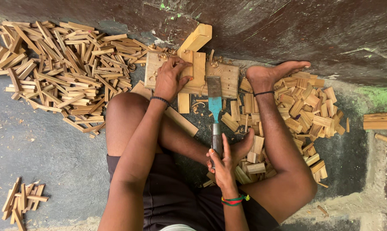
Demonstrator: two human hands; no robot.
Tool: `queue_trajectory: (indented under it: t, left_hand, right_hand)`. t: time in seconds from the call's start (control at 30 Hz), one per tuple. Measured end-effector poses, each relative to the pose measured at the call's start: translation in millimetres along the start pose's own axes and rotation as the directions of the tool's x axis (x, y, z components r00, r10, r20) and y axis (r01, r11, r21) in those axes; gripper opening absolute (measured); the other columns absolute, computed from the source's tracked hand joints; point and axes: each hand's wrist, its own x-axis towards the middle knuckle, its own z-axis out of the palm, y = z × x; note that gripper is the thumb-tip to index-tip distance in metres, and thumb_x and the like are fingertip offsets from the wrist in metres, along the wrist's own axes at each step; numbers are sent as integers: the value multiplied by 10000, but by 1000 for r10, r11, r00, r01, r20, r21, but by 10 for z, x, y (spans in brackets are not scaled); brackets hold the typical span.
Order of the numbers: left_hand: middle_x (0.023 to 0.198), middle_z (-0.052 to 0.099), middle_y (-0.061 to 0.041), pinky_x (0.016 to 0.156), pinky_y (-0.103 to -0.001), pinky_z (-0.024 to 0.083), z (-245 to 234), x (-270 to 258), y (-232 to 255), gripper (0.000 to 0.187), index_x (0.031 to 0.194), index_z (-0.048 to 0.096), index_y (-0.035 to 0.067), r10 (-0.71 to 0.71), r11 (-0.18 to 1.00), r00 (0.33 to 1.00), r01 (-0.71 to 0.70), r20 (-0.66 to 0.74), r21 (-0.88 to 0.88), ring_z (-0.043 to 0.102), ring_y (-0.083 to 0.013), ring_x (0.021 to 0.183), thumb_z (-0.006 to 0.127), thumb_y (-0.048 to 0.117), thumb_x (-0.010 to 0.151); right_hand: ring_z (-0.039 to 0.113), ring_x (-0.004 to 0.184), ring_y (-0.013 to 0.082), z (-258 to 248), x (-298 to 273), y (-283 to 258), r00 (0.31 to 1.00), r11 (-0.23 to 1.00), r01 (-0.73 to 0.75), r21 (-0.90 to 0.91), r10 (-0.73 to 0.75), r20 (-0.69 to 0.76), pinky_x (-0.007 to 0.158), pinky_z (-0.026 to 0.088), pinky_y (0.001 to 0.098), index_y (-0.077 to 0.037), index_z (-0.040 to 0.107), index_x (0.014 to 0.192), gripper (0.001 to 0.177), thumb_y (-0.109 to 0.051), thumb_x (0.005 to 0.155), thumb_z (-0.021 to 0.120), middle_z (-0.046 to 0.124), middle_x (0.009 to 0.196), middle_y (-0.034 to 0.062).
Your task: The person sits on the floor and uses a chisel and mallet to carve a piece of wood held between their feet. They repeatedly strike the chisel to shape the wood, occasionally adjusting the piece and picking up new blocks from a pile nearby.
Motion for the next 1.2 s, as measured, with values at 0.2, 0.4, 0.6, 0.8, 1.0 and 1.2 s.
queue_trajectory:
  t: [0.2,0.4,0.6,0.8,1.0,1.2]
  left_hand:
    - [1324,554,-126,1018,-490,448,9,2,16,616,1350,616,154,-28,999,999,28,-14,-26,568,-370,1214,880,181,794]
    - [1370,536,-145,1086,-467,463,-41,9,63,663,1386,579,141,-29,999,1000,29,-9,-37,562,-383,1261,891,162,802]
    - [1422,461,-222,1090,-525,432,-97,-36,210,876,1438,495,29,77,996,990,-81,-122,-31,507,-438,1289,923,270,713]
    - [1310,638,-145,1083,-491,458,-22,-58,509,576,1250,579,69,388,895,914,-405,-120,-187,589,-335,1247,780,495,919]
    - [733,727,-53,723,-439,566,315,-243,907,409,993,749,105,494,850,830,-397,260,-347,710,-284,719,718,503,906]
    - [576,653,-80,494,-429,501,343,-274,877,370,724,721,129,473,881,813,-429,338,-200,650,-299,510,713,437,929]
  right_hand:
    - [519,473,76,53,-90,-71,999,999,1,40,1,-40,352,367,182,-328,246,1622,778,-97,967,596,614,822,52]
    - [504,457,79,19,-272,-173,995,999,47,19,-45,-91,343,361,190,-251,311,1619,711,-100,977,577,610,795,67]
    - [499,447,80,55,-415,-233,993,995,74,68,-67,-100,336,353,192,-225,322,1611,663,-130,995,547,609,791,65]
    - [508,452,91,159,-491,-302,999,997,16,79,-12,-48,335,354,200,-250,330,1616,653,-169,1001,534,599,781,89]
    - [500,431,96,276,-625,-337,999,994,-4,107,-2,54,338,386,219,-249,322,1612,615,-220,1025,501,609,795,104]
    - [494,420,99,346,-625,-412,998,996,-54,76,52,29,328,387,228,-255,343,1607,576,-270,1041,448,603,788,107]
